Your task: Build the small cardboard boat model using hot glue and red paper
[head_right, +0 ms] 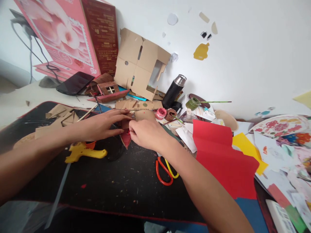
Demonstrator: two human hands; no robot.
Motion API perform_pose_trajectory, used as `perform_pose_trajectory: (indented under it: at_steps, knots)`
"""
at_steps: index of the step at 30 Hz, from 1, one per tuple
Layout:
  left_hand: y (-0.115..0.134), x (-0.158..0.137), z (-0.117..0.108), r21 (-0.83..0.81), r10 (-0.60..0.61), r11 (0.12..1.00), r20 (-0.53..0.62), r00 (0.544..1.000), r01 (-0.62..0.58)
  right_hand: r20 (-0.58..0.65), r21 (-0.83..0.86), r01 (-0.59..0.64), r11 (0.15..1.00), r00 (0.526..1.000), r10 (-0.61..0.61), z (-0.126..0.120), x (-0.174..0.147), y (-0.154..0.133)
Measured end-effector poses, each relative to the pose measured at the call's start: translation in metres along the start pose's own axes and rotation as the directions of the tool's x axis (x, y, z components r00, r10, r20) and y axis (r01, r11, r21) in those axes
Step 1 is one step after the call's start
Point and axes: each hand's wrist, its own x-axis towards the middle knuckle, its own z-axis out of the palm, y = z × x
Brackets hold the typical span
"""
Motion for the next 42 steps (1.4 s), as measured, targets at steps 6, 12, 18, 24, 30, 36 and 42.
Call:
perform_pose_trajectory:
  at_steps: [6,12,18,24,30,36,42]
  knots:
    - [-0.003,-0.003,0.002,-0.013,0.008,1.000,-0.015,1.000,-0.009,0.008,-0.044,-0.016,0.999,1.000,0.016,0.000,0.007,-0.004]
    - [-0.004,-0.003,0.005,-0.014,0.024,1.000,-0.044,0.999,-0.024,0.033,-0.108,-0.022,0.994,0.999,0.025,-0.002,0.012,-0.010]
    - [-0.004,-0.003,0.005,0.003,0.019,1.000,-0.039,0.999,-0.019,0.018,-0.130,-0.005,0.992,1.000,0.007,-0.002,0.014,-0.011]
    - [0.004,-0.006,0.006,-0.032,0.005,0.999,-0.065,0.998,-0.007,0.014,-0.108,0.011,0.994,1.000,-0.009,0.001,0.015,-0.010]
    - [0.017,-0.013,-0.003,0.061,-0.074,0.994,-0.270,0.960,0.094,0.033,-0.068,-0.013,0.998,0.999,0.016,0.000,0.011,-0.007]
    - [0.034,-0.031,0.002,0.182,-0.162,0.967,-0.111,0.981,0.181,0.038,-0.078,-0.018,0.997,0.999,0.021,0.000,0.009,-0.007]
    - [0.053,-0.033,0.010,0.223,-0.176,0.960,0.005,0.984,0.171,0.024,-0.040,-0.013,0.999,1.000,0.014,-0.001,0.009,-0.007]
